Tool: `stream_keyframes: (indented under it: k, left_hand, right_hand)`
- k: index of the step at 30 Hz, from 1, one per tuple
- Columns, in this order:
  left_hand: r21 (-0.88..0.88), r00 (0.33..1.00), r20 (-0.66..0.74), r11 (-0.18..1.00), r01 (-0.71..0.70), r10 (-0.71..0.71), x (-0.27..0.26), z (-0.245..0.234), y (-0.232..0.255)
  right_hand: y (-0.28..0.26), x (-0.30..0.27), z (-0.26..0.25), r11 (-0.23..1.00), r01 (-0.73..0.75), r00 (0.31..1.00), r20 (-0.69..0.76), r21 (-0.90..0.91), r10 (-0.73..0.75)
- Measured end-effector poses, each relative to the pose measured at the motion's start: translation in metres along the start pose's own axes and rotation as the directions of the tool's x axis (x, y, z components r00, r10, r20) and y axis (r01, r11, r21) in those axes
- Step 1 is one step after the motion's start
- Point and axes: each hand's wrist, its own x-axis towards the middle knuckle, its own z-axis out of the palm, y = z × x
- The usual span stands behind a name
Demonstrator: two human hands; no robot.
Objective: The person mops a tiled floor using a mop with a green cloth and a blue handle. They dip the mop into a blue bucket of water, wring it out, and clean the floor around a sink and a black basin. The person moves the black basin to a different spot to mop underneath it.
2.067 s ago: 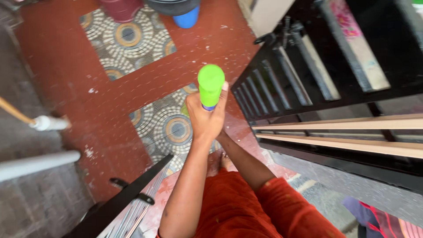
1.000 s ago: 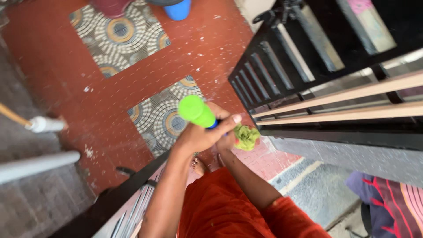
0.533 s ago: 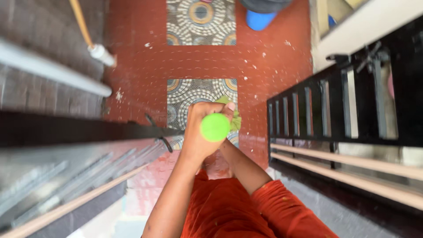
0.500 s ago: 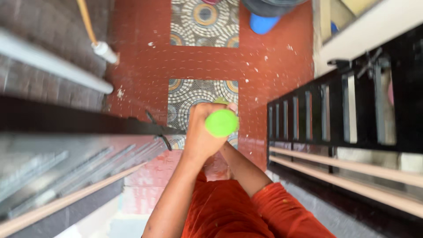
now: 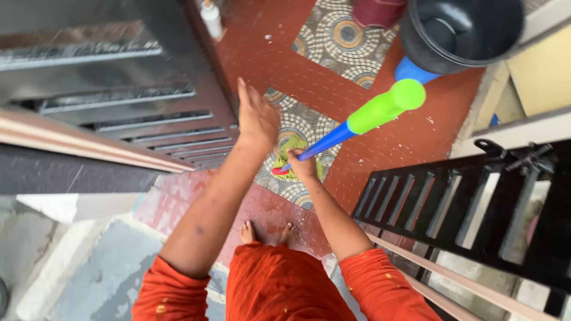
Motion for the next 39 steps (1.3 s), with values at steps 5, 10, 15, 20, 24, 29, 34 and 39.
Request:
stream_keyframes:
  k: [5,10,15,20,24,29,34,39]
  left_hand:
    - [0.370,0.995,-0.091,0.927,0.069,-0.038,0.010,0.041,-0.022]
    - [0.326,0.995,-0.046,0.940,0.101,-0.091,0.005,0.037,-0.004]
    - [0.363,0.990,-0.137,0.928,0.083,-0.035,-0.046,0.048,0.015]
    - [0.304,0.981,-0.194,0.951,0.051,0.009,-0.112,0.072,0.044]
    - [0.139,0.971,-0.240,0.990,0.033,0.001,-0.166,0.109,0.066]
    - [-0.053,0.901,-0.381,0.978,0.202,-0.207,-0.259,0.150,0.082]
    - [-0.374,0.851,-0.247,0.856,0.357,-0.463,-0.342,0.180,0.086]
    - [-0.315,0.621,-0.339,0.707,0.632,-0.707,-0.399,0.227,0.071]
  right_hand:
    - [-0.027,-0.007,-0.003,0.989,0.102,0.992,-0.058,-0.105,-0.108]
    - [-0.028,-0.007,0.003,0.994,0.047,0.999,-0.008,-0.098,-0.048]
    - [-0.042,-0.030,0.022,0.993,-0.030,0.999,0.032,-0.115,0.034]
    - [-0.092,-0.039,0.028,0.987,-0.107,0.982,-0.167,-0.121,0.086]
    - [-0.126,-0.063,0.043,0.983,-0.137,0.974,-0.195,-0.122,0.111]
    - [-0.137,-0.124,0.087,0.980,0.010,0.980,-0.193,-0.200,-0.049]
    - [-0.153,-0.184,0.129,0.989,-0.039,0.999,-0.034,-0.146,0.034]
    - [-0.160,-0.228,0.169,0.984,0.000,1.000,0.007,-0.181,0.002]
